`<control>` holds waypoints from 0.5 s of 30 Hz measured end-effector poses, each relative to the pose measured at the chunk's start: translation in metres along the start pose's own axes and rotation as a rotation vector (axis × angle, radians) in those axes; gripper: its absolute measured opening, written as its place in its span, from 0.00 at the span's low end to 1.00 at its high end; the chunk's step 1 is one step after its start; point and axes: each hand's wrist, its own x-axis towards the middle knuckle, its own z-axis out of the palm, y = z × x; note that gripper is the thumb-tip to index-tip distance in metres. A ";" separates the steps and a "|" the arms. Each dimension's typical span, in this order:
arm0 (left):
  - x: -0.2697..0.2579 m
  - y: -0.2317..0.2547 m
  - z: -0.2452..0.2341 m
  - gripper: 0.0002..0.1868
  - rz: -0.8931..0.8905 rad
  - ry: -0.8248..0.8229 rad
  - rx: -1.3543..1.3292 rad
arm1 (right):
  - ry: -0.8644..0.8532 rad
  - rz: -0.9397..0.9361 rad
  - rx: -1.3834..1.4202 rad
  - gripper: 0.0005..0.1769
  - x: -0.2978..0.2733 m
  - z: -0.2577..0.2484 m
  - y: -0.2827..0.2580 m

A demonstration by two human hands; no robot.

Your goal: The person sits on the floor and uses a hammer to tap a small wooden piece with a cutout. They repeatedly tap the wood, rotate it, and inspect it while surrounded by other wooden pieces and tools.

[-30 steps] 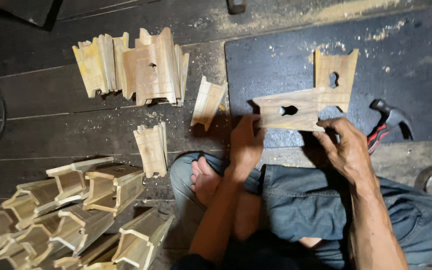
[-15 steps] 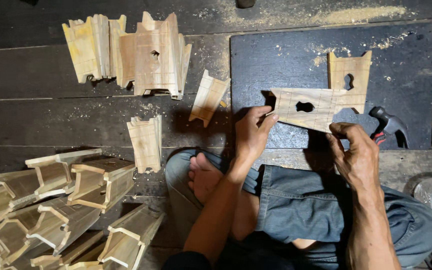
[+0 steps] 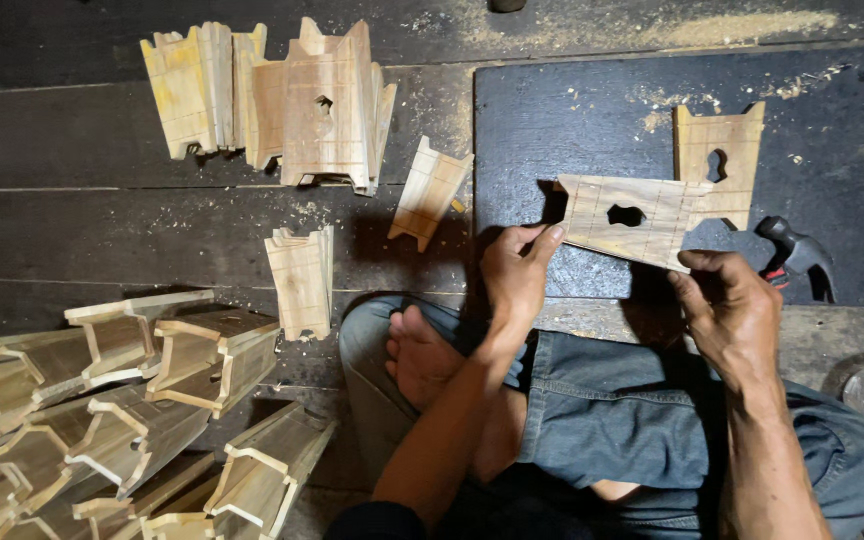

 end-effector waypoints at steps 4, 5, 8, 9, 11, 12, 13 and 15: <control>-0.001 -0.003 0.001 0.19 -0.026 -0.008 -0.057 | 0.057 0.052 0.030 0.11 -0.003 0.006 0.002; -0.001 -0.002 0.001 0.19 -0.021 -0.009 -0.089 | 0.062 0.037 0.035 0.11 -0.003 0.006 0.001; -0.002 -0.003 0.003 0.18 -0.019 -0.003 -0.132 | 0.074 0.049 0.073 0.11 -0.003 0.006 0.000; -0.003 -0.004 0.003 0.18 -0.022 0.010 -0.145 | 0.078 0.072 0.108 0.10 -0.002 0.007 0.001; -0.002 -0.006 0.005 0.18 -0.017 0.022 -0.150 | 0.087 0.065 0.108 0.10 -0.003 0.010 0.007; -0.001 -0.006 0.006 0.18 -0.009 0.031 -0.157 | 0.098 0.057 0.107 0.09 -0.004 0.012 0.010; -0.001 -0.006 0.006 0.18 -0.007 0.030 -0.156 | 0.101 0.057 0.107 0.09 -0.004 0.012 0.008; 0.000 -0.006 0.006 0.17 -0.021 0.031 -0.172 | 0.123 -0.024 0.046 0.10 -0.006 0.013 0.003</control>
